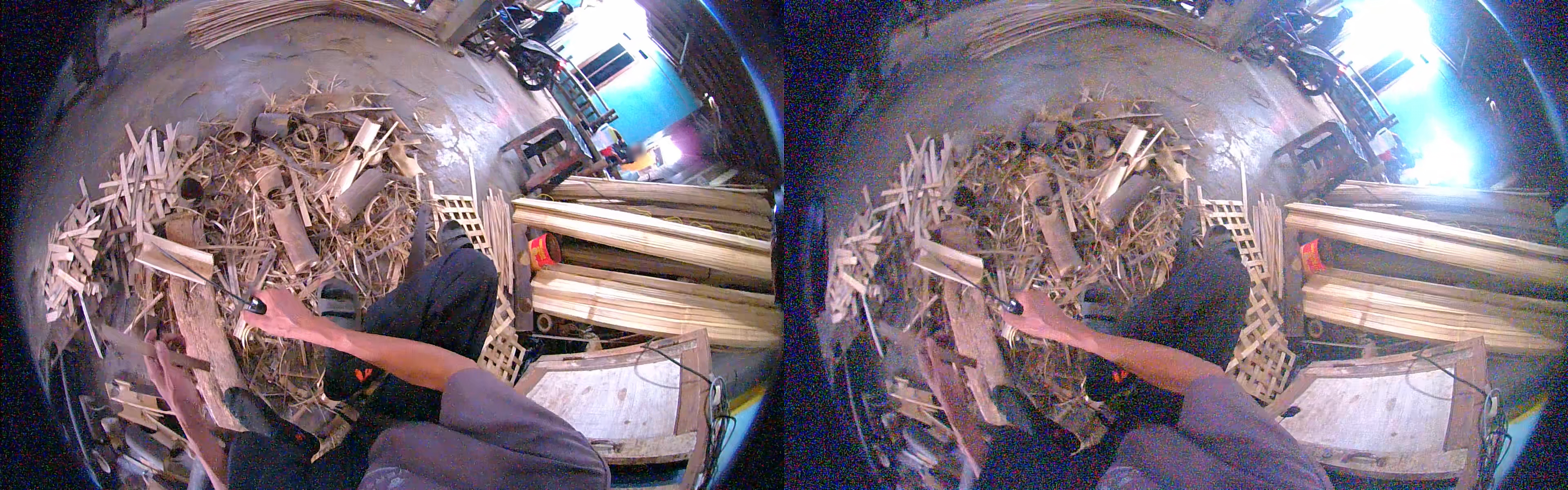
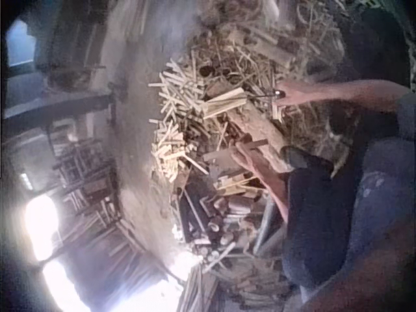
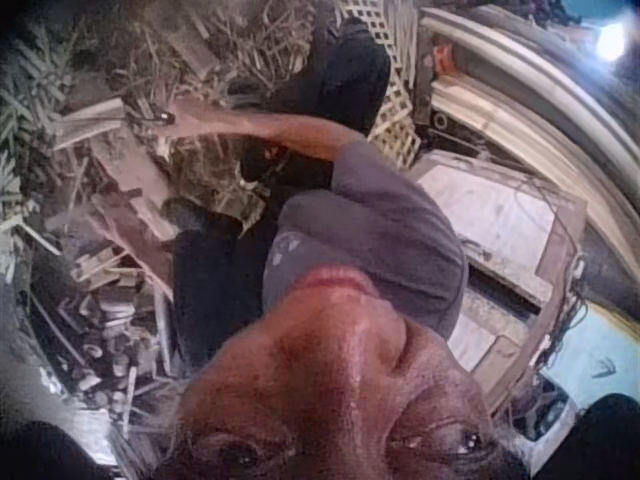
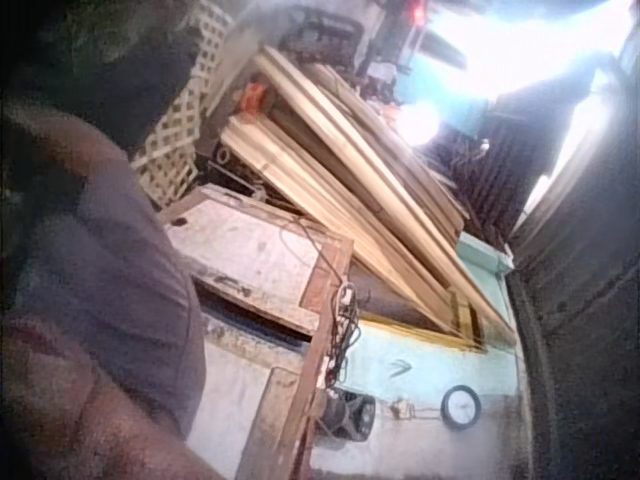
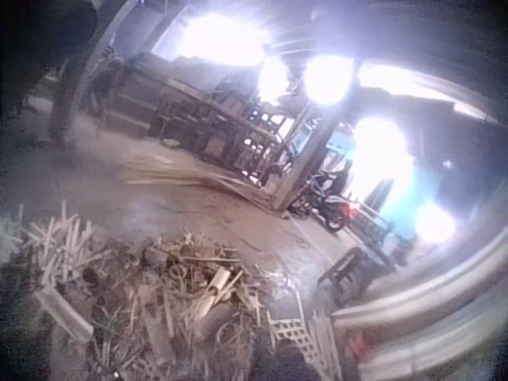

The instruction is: The person sits on the floor and uses a knife to split a piece of bamboo into thin strips. They repeatedly position the bamboo on a wooden block, strike it with the knife, and separate the resulting strips.

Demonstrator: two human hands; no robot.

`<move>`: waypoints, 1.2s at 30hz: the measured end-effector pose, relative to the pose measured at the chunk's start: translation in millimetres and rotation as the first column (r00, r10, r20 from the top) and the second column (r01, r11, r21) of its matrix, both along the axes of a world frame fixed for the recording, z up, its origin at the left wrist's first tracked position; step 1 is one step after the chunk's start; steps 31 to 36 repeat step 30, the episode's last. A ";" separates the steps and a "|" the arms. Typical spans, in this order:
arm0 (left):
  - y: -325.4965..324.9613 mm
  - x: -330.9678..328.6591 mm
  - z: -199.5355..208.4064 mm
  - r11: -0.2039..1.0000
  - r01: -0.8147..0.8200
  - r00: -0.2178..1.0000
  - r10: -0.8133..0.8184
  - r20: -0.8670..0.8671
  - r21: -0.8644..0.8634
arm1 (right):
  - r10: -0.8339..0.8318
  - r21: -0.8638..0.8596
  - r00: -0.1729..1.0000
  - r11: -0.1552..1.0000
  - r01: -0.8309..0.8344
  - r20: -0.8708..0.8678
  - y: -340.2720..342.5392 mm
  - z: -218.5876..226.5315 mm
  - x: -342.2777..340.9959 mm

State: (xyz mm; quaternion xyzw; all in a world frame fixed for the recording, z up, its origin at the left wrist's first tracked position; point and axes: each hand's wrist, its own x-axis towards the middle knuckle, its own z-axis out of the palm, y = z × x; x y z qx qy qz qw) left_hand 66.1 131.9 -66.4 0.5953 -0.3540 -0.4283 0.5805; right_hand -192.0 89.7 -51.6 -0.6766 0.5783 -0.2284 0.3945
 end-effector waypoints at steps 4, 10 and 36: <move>-8.2 49.5 -51.0 0.982 -0.188 0.978 0.187 -0.092 -0.011 | 0.005 0.103 0.991 0.994 -0.019 0.136 19.5 11.7 7.9; 24.6 42.7 -36.5 0.975 -0.220 0.975 0.221 0.020 -0.026 | 0.113 0.370 0.977 0.912 -0.174 0.180 71.2 -35.5 25.1; 28.5 -7.8 28.6 0.935 -0.338 0.937 0.322 -0.135 -0.112 | 0.083 0.622 0.979 0.762 -0.182 0.186 107.7 -85.1 31.8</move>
